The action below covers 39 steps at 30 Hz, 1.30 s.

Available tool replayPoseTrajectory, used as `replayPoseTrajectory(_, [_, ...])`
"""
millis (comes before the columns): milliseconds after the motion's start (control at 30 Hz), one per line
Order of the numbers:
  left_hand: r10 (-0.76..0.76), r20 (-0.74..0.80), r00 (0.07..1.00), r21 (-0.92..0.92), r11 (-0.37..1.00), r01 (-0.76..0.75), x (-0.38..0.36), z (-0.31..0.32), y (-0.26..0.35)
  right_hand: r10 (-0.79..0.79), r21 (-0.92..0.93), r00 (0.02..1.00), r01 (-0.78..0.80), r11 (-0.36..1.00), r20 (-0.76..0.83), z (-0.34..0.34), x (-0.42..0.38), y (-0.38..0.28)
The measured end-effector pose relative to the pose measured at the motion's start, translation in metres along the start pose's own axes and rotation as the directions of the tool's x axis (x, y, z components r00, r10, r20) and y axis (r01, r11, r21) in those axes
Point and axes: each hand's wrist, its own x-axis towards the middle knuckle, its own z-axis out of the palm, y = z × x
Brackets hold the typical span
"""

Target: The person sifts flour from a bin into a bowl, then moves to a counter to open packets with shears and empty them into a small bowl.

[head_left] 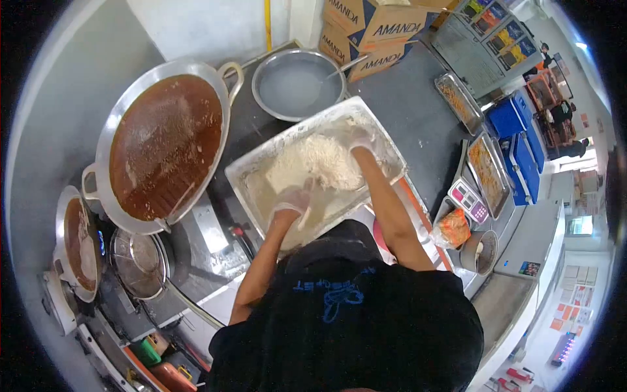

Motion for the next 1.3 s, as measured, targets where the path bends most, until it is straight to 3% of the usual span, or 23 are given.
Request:
replayPoseTrajectory(67, [-0.1,-0.038,0.994,0.118,0.988,0.104,-0.008,-0.002,0.008,-0.101,-0.134,0.993,0.093,0.987,-0.054,-0.007,-0.014,-0.009])
replayPoseTrajectory(133, [-0.046,-0.139,0.989,0.117,0.991,0.062,0.001,-0.001,0.0,-0.325,-0.227,0.944,0.328,0.917,0.054,-0.039,-0.031,-0.021])
replayPoseTrajectory(200, [-0.048,-0.014,0.999,0.069,0.996,0.049,-0.006,0.003,-0.001,-0.201,-0.169,0.953,0.242,0.956,0.227,-0.028,-0.04,-0.008])
replayPoseTrajectory(267, [-0.011,0.023,1.0,0.077,0.997,0.009,0.006,-0.001,0.0,-0.245,-0.181,0.969,0.244,0.953,0.016,0.003,-0.022,-0.004])
replayPoseTrajectory(333, [-0.064,-0.108,0.992,0.141,0.987,0.079,0.0,0.007,-0.013,-0.291,-0.194,0.952,0.269,0.943,-0.096,-0.007,-0.017,-0.015])
replayPoseTrajectory(400, [-0.084,-0.104,0.991,0.034,0.996,0.088,0.008,0.007,-0.016,-0.333,-0.225,0.934,0.354,0.908,0.126,-0.043,-0.036,-0.021])
replayPoseTrajectory(433, [-0.085,-0.061,0.995,0.053,0.995,0.088,0.003,0.004,-0.009,-0.138,-0.124,0.936,0.187,0.974,0.323,-0.05,-0.03,-0.018])
replayPoseTrajectory(500, [-0.048,-0.056,0.997,0.059,0.997,0.051,-0.009,-0.005,0.01,-0.306,-0.249,0.949,0.278,0.928,-0.078,0.014,-0.001,0.008])
replayPoseTrajectory(533, [-0.041,-0.074,0.996,0.062,0.997,0.046,-0.01,-0.005,0.006,-0.329,-0.214,0.848,0.26,0.941,-0.415,0.028,-0.006,0.007])
replayPoseTrajectory(633, [-0.124,-0.147,0.981,0.082,0.987,0.137,-0.006,0.003,0.005,-0.551,-0.352,0.682,0.425,0.834,-0.482,-0.02,-0.028,-0.005])
replayPoseTrajectory(667, [-0.112,-0.111,0.987,0.081,0.989,0.121,-0.012,-0.002,0.017,-0.548,-0.352,0.695,0.423,0.835,-0.466,-0.015,-0.021,0.003])
replayPoseTrajectory(700, [-0.107,-0.07,0.992,0.081,0.99,0.113,-0.022,-0.006,0.026,-0.353,-0.275,0.931,0.317,0.907,-0.089,-0.003,-0.007,0.012])
replayPoseTrajectory(733, [-0.079,-0.057,0.995,0.078,0.993,0.083,-0.019,-0.013,0.034,-0.107,-0.255,0.952,0.184,0.949,0.288,-0.001,0.014,0.01])
replayPoseTrajectory(767, [-0.026,-0.037,0.999,0.15,0.988,0.032,-0.016,-0.009,0.03,-0.134,-0.066,0.991,0.133,0.989,-0.013,0.009,0.004,0.001])
replayPoseTrajectory(867, [-0.135,-0.158,0.978,0.077,0.986,0.149,-0.005,0.011,0.004,-0.325,-0.236,0.944,0.304,0.923,-0.056,-0.053,-0.052,-0.025])
replayPoseTrajectory(900, [-0.122,-0.15,0.981,0.023,0.992,0.126,-0.014,0.003,0.015,-0.199,-0.181,0.971,0.22,0.958,0.13,-0.047,-0.033,-0.019])
replayPoseTrajectory(967, [-0.137,-0.078,0.987,0.065,0.988,0.142,-0.019,-0.001,0.025,-0.127,-0.17,0.971,0.163,0.972,0.201,0.019,0.013,0.027])
replayPoseTrajectory(1000, [-0.115,-0.048,0.992,0.101,0.988,0.12,-0.012,-0.009,0.036,-0.084,-0.162,0.972,0.122,0.979,0.221,0.002,0.012,0.011])
replayPoseTrajectory(1033, [-0.146,-0.034,0.989,0.102,0.984,0.149,-0.018,-0.013,0.044,-0.129,-0.109,0.991,0.126,0.986,-0.026,0.0,-0.008,-0.004])
replayPoseTrajectory(1133, [-0.147,-0.191,0.971,0.069,0.984,0.163,-0.003,0.014,0.006,-0.368,-0.292,0.93,0.347,0.891,-0.016,-0.041,-0.035,-0.015])
replayPoseTrajectory(1200, [-0.06,-0.086,0.994,-0.055,0.997,0.056,-0.036,-0.011,0.036,-0.218,-0.185,0.963,0.246,0.952,0.16,-0.015,-0.022,0.001])
replayPoseTrajectory(1267, [-0.093,-0.065,0.994,0.115,0.988,0.1,-0.008,-0.011,0.042,-0.079,-0.259,0.966,0.144,0.955,0.247,0.024,0.031,0.021])
replayPoseTrajectory(1300, [-0.123,-0.052,0.991,0.159,0.979,0.13,0.003,-0.003,0.033,-0.336,-0.214,0.925,0.296,0.931,-0.18,0.022,0.005,0.018])
